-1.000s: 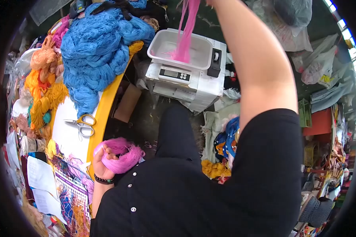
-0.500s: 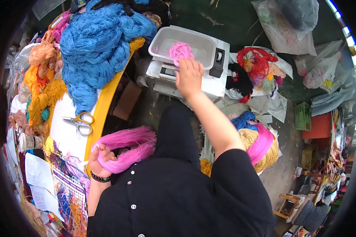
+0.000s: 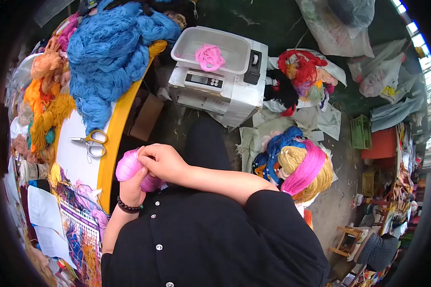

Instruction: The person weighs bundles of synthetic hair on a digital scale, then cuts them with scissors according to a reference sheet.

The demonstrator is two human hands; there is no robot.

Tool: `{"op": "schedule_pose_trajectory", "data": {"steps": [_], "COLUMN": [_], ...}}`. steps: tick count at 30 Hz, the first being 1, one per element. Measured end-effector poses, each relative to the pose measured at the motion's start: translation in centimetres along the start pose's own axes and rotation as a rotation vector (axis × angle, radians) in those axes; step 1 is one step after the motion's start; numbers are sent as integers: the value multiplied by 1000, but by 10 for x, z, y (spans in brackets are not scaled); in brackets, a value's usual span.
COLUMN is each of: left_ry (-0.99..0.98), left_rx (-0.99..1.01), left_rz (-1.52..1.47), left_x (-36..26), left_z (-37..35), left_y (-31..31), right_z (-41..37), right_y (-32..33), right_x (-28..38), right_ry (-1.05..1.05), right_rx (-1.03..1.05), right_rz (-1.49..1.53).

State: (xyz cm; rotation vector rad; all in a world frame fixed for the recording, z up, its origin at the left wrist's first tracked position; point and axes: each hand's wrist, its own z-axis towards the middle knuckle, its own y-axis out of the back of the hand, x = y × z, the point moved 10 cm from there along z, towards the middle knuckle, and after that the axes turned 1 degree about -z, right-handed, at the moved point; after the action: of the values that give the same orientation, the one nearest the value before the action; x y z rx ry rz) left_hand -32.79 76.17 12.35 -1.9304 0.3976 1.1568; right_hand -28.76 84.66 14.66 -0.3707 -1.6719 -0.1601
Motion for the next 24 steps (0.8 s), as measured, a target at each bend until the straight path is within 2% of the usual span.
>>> {"op": "schedule_pose_trajectory", "data": {"steps": [5,7,12,14,16,18,20,21,22,23,24], "left_ry": [34,44,12,63,73,81,110,109,109,109,109], "left_rx": [44,50,14,-25,-24,-25,-57,-61,-73,-85,-90], "left_rz": [-8,-2,3,9,-1,-10,-26,-26,-36,-48,-49], "left_x": [1,1,3,9,12,14,17,17,17,18,18], "left_z": [-8,-10,-9,-10,-10,-11,-13,-13,-13,-14,-14], "left_y": [-1,4,9,15,18,21,26,28,30,32,32], "right_z": [-6,-6,-8,-8,-6,0,11,21,19,28,37], "right_y": [-4,2,1,3,7,28,72,101,133,171,199], "right_x": [-6,12,8,7,-3,-6,12,20,37,34,41], "right_ry": [-53,220,155,153,106,194,338,279,331,426,323], "right_rx": [25,-45,-24,-18,22,-22,-212,-278,-513,-655,-729], "right_rz": [24,-231,-218,-214,-109,-478,-742,-876,-1097,-1162,-1244]}}
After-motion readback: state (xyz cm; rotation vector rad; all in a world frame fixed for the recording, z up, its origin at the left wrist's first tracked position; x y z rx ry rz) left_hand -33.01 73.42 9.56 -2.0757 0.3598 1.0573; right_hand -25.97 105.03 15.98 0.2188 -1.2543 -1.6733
